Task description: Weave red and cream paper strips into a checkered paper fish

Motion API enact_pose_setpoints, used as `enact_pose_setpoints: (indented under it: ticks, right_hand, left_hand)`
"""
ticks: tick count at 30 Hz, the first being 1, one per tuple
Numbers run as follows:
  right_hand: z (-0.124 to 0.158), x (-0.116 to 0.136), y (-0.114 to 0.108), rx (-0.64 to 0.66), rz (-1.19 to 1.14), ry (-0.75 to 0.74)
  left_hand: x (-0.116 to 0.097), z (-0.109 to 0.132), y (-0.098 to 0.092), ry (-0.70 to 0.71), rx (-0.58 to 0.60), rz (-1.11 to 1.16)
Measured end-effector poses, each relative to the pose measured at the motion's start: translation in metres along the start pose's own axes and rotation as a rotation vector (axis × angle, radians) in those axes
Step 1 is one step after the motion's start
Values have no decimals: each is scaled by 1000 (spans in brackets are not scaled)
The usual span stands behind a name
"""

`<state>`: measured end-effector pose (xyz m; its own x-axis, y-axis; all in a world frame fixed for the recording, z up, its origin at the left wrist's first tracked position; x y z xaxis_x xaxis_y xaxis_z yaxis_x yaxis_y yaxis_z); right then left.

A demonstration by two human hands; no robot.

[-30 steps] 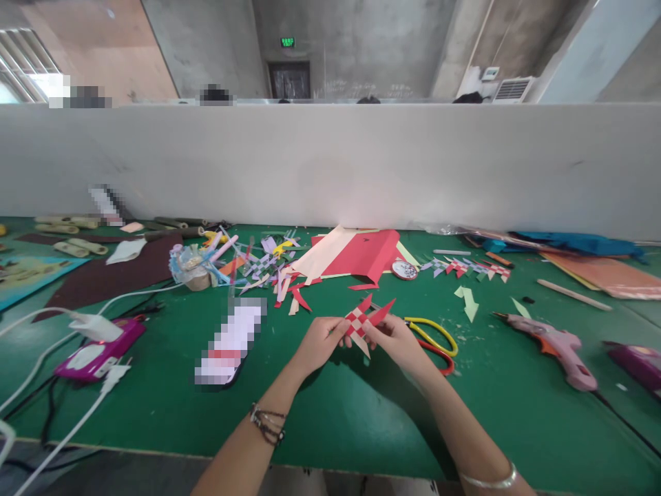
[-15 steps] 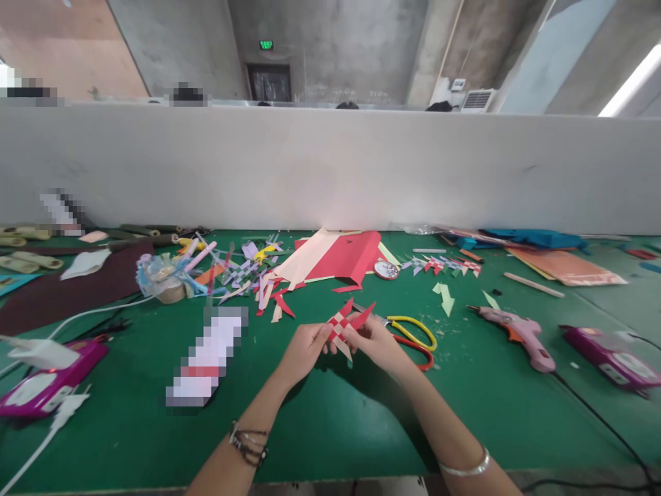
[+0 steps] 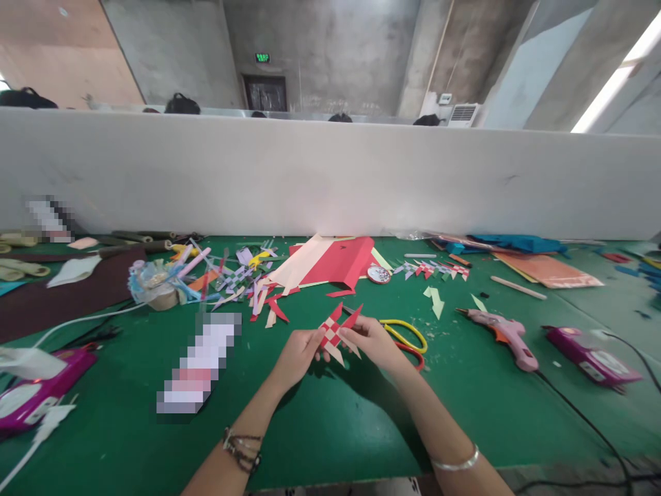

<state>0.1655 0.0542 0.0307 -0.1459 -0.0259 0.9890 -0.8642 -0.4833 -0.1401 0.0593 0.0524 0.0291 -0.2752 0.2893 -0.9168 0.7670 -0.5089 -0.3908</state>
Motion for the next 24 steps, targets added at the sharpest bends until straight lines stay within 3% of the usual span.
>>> enact_pose_setpoints:
  ticks: [4,7,14,19,24]
  right_hand:
    - [2,2,0,25,3,6]
    - [6,6,-15,-36,75,7]
    - [19,19,-116,-307,293,94]
    - [20,4,-183,-436,471,347]
    - [14,-10,-225,-530,679,578]
  left_hand:
    - [0,0,3,20,42,21]
    - [-1,-1,7,51,84,41]
    - [7,-3,9,25,84,44]
    - [7,-2,13,33,113,-29]
    - [9,-2,14,10,104,-74]
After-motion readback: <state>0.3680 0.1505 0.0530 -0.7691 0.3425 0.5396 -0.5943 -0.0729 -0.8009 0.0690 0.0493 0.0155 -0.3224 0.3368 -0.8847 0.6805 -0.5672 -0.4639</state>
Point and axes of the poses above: each hand's wrist, its own z-axis away from the middle knuckle, its own y-axis out of the palm, x = y × z, the point moved 8 cm from there along -z, towards the middle knuckle, and after that the axes turned 14 degrees about x, right-handed, at the moved point
